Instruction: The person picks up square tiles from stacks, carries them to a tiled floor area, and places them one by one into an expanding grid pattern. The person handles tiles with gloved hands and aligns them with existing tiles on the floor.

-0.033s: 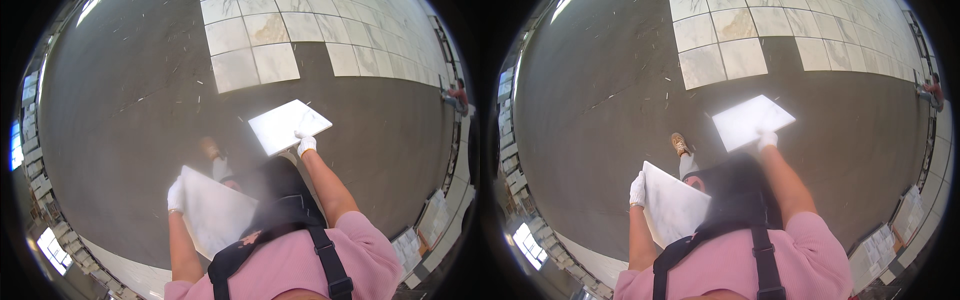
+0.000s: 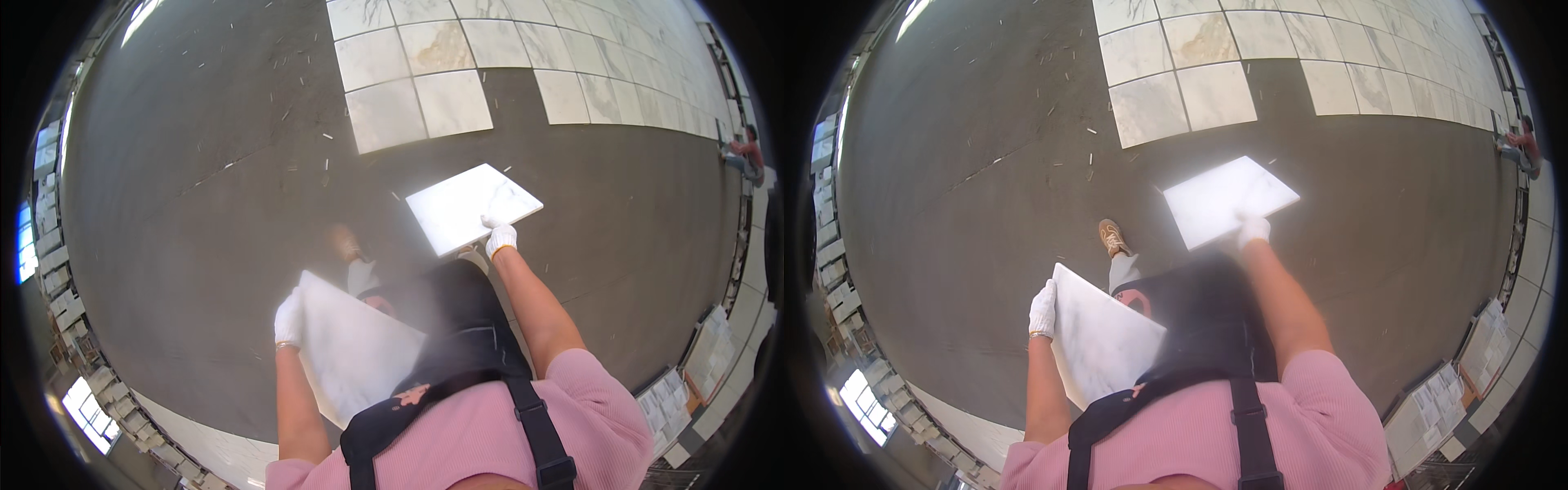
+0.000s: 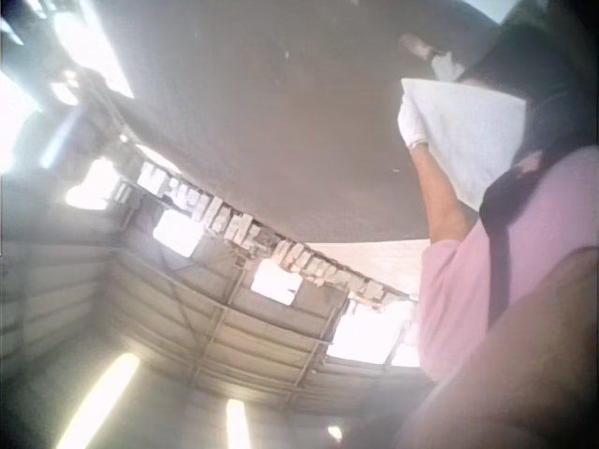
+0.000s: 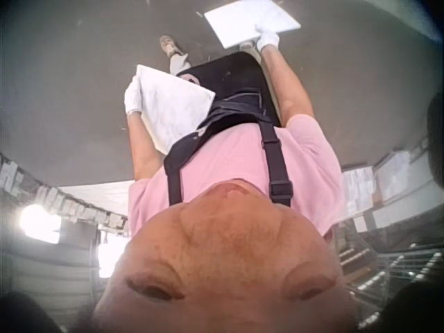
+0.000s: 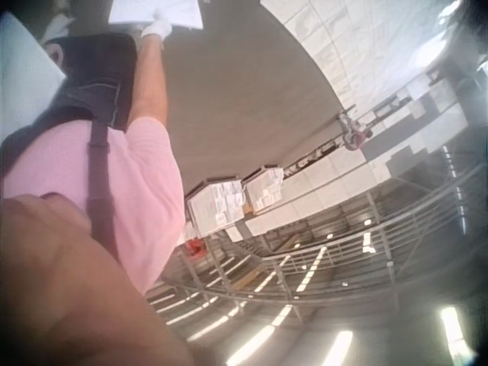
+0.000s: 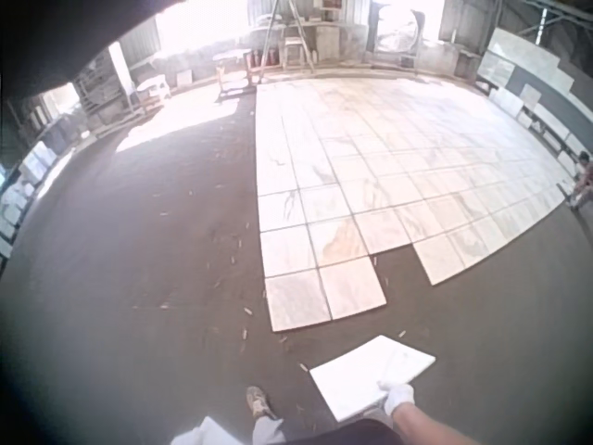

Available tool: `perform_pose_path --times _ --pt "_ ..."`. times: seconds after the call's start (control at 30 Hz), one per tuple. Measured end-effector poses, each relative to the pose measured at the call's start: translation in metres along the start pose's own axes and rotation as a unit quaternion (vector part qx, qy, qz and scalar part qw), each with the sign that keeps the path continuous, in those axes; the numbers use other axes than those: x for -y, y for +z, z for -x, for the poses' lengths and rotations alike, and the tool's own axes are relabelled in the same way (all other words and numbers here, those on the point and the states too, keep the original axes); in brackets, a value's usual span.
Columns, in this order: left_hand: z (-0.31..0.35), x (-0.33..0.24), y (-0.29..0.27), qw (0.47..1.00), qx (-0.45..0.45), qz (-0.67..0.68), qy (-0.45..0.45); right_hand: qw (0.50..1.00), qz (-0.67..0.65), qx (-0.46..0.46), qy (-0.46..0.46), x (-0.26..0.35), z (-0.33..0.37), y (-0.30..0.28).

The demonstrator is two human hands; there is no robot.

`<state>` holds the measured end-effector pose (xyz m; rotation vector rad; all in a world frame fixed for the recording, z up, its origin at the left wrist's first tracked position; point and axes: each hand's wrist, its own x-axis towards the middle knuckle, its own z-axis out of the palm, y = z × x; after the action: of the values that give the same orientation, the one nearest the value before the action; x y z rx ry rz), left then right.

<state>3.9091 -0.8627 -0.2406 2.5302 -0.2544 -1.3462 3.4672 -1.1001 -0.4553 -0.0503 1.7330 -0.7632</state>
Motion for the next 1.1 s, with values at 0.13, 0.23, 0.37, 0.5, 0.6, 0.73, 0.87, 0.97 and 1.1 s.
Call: perform_pose_path --times 0.13,0.23,0.37,0.5,0.6,0.73,0.87,0.97,1.1 --pt "-0.065 0.029 -0.038 0.991 0.034 -0.114 0.053 0.999 0.016 -0.023 0.044 -0.062 -0.022 0.055" --pt "-0.077 0.065 -0.063 0.980 0.016 -0.195 0.038 1.000 -0.002 0.006 0.023 -0.115 -0.054 0.084" --pt "-0.089 0.101 -0.077 0.991 0.029 -0.130 -0.005 0.999 0.011 0.006 -0.042 -0.158 -0.074 0.124" --pt "-0.091 0.118 -0.072 0.983 0.070 -0.162 -0.045 0.998 0.037 -0.026 -0.053 -0.162 -0.064 0.173" --pt "-0.087 0.129 -0.064 0.986 0.073 -0.131 -0.080 0.999 -0.012 -0.027 -0.026 -0.164 -0.062 0.202" --pt "-0.091 0.143 -0.057 0.985 0.073 -0.121 -0.098 0.999 -0.040 -0.016 -0.024 -0.172 -0.092 0.222" --pt "-0.097 0.150 -0.057 0.972 0.088 -0.165 -0.143 0.996 -0.084 -0.022 -0.020 -0.180 -0.123 0.229" --pt "-0.097 0.155 -0.056 0.974 0.077 -0.145 -0.156 0.998 -0.040 -0.012 -0.048 -0.182 -0.130 0.236" --pt "-0.096 0.162 -0.056 0.980 0.066 -0.105 -0.157 0.996 -0.066 -0.028 -0.049 -0.181 -0.135 0.248"
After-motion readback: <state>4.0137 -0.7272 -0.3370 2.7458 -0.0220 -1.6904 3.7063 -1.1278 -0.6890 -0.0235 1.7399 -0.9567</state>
